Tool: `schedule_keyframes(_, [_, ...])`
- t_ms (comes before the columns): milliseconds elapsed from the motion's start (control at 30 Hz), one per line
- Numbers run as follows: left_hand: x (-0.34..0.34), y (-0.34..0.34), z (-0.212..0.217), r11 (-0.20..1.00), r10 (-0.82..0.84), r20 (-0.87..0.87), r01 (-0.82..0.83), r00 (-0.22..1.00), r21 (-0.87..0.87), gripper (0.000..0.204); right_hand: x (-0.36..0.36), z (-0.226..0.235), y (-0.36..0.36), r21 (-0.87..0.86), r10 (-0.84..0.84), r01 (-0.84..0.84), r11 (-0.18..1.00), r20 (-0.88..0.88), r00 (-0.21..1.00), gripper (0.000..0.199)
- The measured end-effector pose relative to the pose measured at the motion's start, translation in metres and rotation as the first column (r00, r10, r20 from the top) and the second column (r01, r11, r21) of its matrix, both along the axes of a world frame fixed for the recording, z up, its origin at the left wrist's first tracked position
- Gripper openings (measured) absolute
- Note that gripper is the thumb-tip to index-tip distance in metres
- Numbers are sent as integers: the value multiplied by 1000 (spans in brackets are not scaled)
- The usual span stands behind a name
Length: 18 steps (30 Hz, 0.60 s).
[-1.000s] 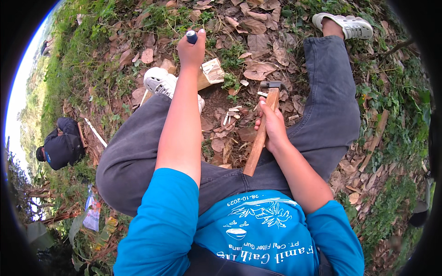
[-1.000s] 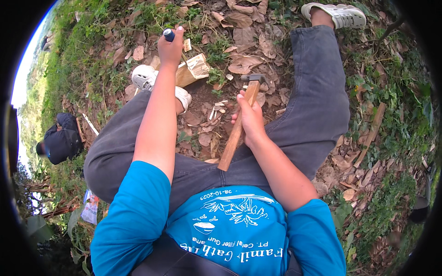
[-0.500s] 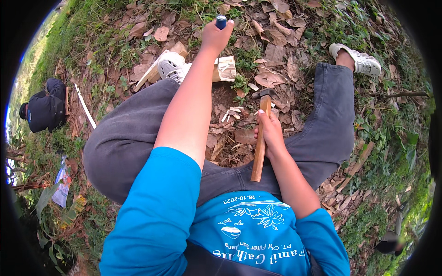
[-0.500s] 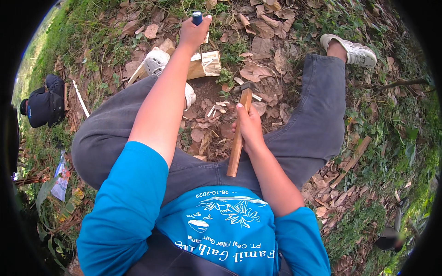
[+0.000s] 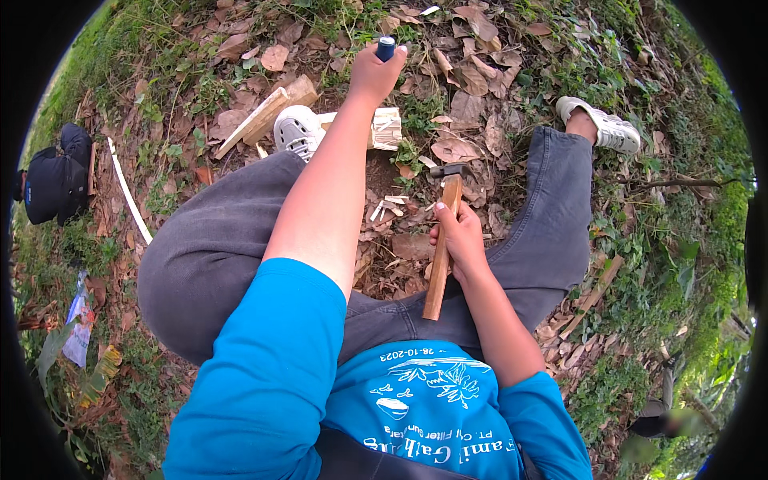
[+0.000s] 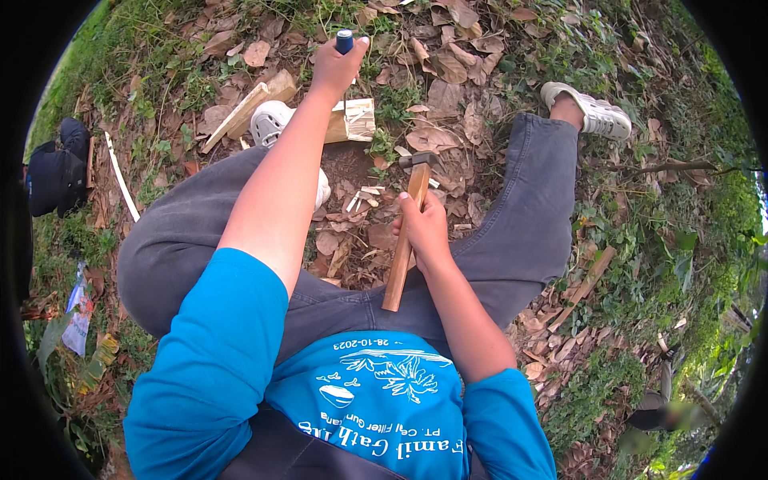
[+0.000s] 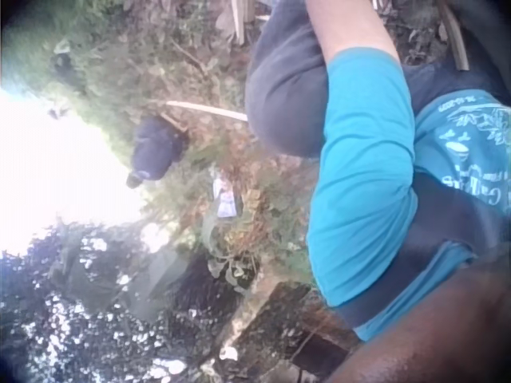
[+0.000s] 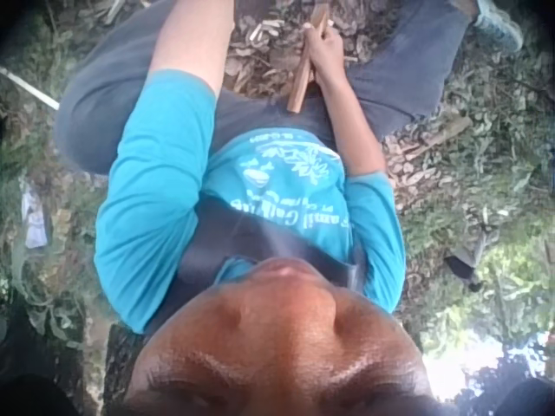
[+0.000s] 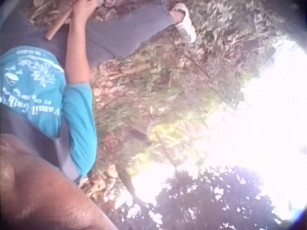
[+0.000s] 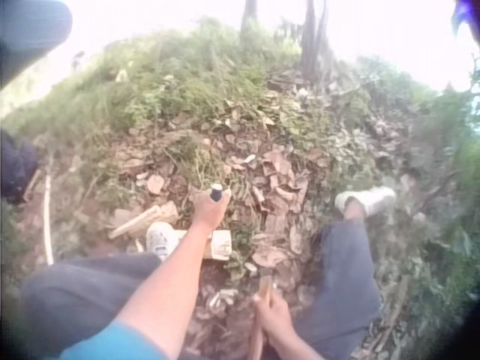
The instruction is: The person sits on the ground and uses a hammer to drive a chisel into a piece of wood, splitting it into smaller pieces. The person repeatedly positions the chisel and strikes it to break down the wood.
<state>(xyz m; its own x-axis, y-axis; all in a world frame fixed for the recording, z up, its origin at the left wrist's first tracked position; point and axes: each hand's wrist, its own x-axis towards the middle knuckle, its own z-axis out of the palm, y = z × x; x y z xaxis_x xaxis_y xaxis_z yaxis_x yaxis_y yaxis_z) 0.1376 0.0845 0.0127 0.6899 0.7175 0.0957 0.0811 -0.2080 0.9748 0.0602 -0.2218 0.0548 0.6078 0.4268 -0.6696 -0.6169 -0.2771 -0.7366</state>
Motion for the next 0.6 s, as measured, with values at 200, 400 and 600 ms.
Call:
schedule_keyframes(200, [5, -9, 11, 998, 54, 11, -55, 998, 40, 35, 98, 98, 34, 28, 132, -189, 982, 616, 777, 32])
schedule_keyframes(400, [-2, 3, 1, 998, 70, 45, -70, 997, 8, 33, 167, 249, 118, 294, -153, -328, 898, 906, 395, 24])
schedule_keyframes(600, [11, -13, 13, 996, 58, 92, -52, 994, -71, 28, 168, 133, 143, -528, 623, -437, 728, 776, 100, 37])
